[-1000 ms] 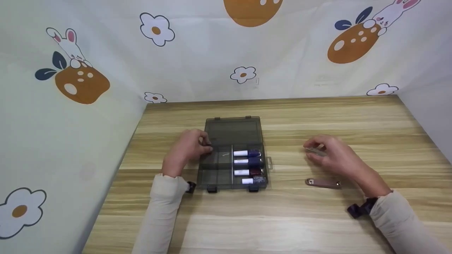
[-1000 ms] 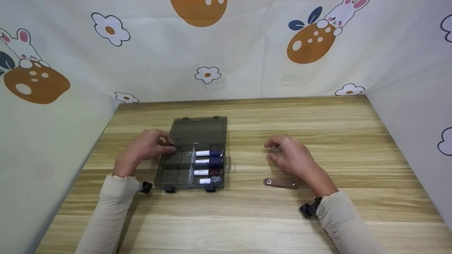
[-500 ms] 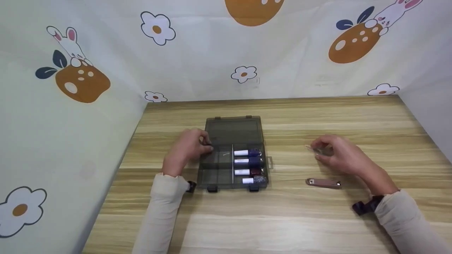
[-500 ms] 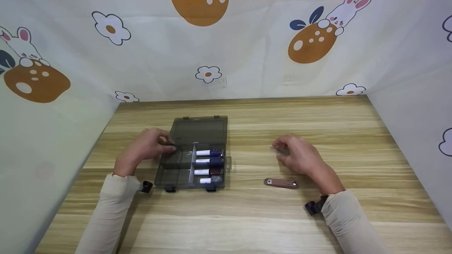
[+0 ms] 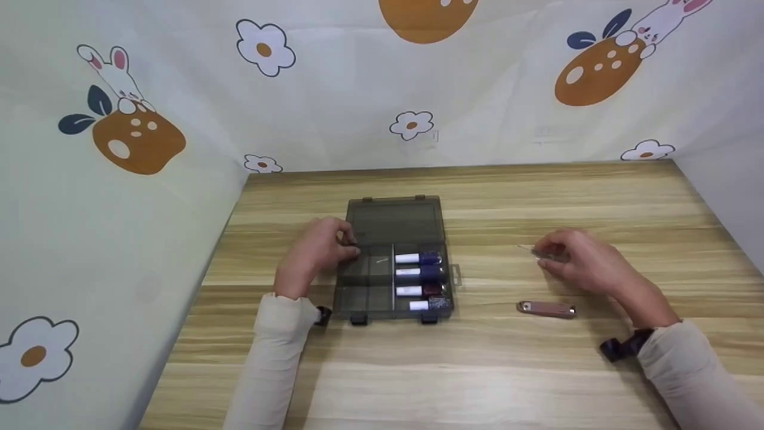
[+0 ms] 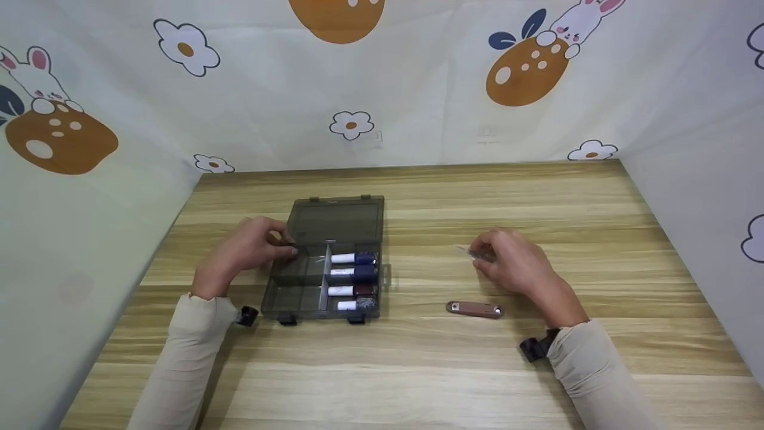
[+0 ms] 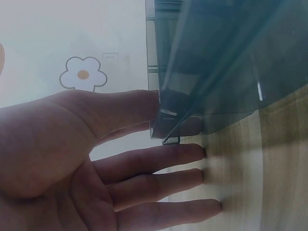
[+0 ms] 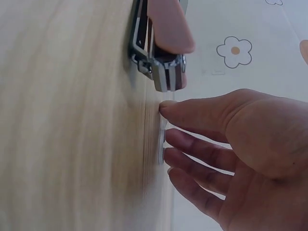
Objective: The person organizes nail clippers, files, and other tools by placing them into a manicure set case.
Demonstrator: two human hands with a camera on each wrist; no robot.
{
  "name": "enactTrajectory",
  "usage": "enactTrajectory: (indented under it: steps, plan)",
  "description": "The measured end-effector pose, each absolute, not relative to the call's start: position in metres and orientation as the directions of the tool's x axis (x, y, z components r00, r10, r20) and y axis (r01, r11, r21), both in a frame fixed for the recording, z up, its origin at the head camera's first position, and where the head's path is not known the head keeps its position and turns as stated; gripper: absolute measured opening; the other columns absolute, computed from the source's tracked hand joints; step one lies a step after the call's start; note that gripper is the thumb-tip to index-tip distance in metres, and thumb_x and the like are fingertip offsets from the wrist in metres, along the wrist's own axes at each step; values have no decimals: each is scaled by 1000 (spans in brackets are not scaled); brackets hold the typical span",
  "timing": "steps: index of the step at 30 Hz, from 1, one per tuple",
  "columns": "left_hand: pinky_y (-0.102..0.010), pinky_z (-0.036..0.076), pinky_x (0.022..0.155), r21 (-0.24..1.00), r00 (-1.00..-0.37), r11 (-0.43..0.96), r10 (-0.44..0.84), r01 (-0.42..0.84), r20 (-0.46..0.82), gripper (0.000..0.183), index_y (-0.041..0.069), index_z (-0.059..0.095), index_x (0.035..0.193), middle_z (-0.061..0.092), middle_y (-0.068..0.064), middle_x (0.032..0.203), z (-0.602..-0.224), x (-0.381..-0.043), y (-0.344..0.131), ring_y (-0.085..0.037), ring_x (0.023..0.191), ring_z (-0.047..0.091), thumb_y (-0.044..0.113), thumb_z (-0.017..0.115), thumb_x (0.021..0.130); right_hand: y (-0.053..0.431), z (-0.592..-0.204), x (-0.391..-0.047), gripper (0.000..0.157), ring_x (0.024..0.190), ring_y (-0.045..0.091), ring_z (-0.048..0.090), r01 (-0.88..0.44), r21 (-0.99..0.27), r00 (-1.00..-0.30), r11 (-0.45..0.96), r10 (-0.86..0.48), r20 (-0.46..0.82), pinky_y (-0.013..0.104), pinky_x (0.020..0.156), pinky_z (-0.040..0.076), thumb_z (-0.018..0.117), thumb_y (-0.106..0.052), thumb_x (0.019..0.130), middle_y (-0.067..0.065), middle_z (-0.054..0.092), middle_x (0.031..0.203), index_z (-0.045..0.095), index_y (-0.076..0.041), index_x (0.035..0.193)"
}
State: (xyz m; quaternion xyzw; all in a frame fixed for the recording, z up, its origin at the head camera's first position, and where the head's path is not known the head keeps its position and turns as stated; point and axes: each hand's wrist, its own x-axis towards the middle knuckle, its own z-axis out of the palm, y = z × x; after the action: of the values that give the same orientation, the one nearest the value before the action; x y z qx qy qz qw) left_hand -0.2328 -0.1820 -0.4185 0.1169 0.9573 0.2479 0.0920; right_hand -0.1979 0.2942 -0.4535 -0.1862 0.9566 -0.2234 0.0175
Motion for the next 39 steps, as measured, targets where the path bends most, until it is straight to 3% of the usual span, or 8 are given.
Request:
enactTrajectory:
  steps: [10, 22, 33, 39]
  plan:
    - [-31, 50, 65, 493, -957, 852, 267, 178, -117, 10, 16, 73, 91, 71, -3, 87, -416, -232, -181, -17, 74, 64, 22, 79, 86, 292, -451, -197, 16, 89, 18, 68, -367, -359, -928, 858, -363, 80, 44, 78, 54, 73, -17, 90, 2, 75, 98, 75, -14, 105]
    - [-29, 49, 64, 512, -957, 844, 262, 163, -126, 8, 15, 73, 88, 70, -3, 83, -418, -234, -181, -16, 71, 63, 20, 79, 86, 291, -454, -197, 9, 77, 14, 65, -405, -267, -912, 874, -366, 185, 37, 66, 52, 74, -17, 88, -3, 73, 86, 78, -17, 96]
    - [-31, 51, 66, 508, -959, 847, 253, 156, -128, 9, 16, 73, 89, 70, -2, 84, -418, -232, -181, -17, 73, 64, 20, 80, 86, 291, -453, -197, 12, 79, 16, 67, -410, -250, -909, 877, -371, 188, 40, 67, 53, 71, -15, 89, 0, 74, 89, 77, -16, 99]
    - [-31, 50, 65, 501, -961, 851, 250, 159, -119, 10, 17, 72, 89, 70, -2, 83, -419, -232, -182, -17, 72, 64, 21, 80, 85, 289, -457, -199, 13, 77, 13, 66, -441, -267, -896, 857, -402, 191, 36, 67, 53, 72, -12, 88, -1, 73, 85, 76, -16, 100]
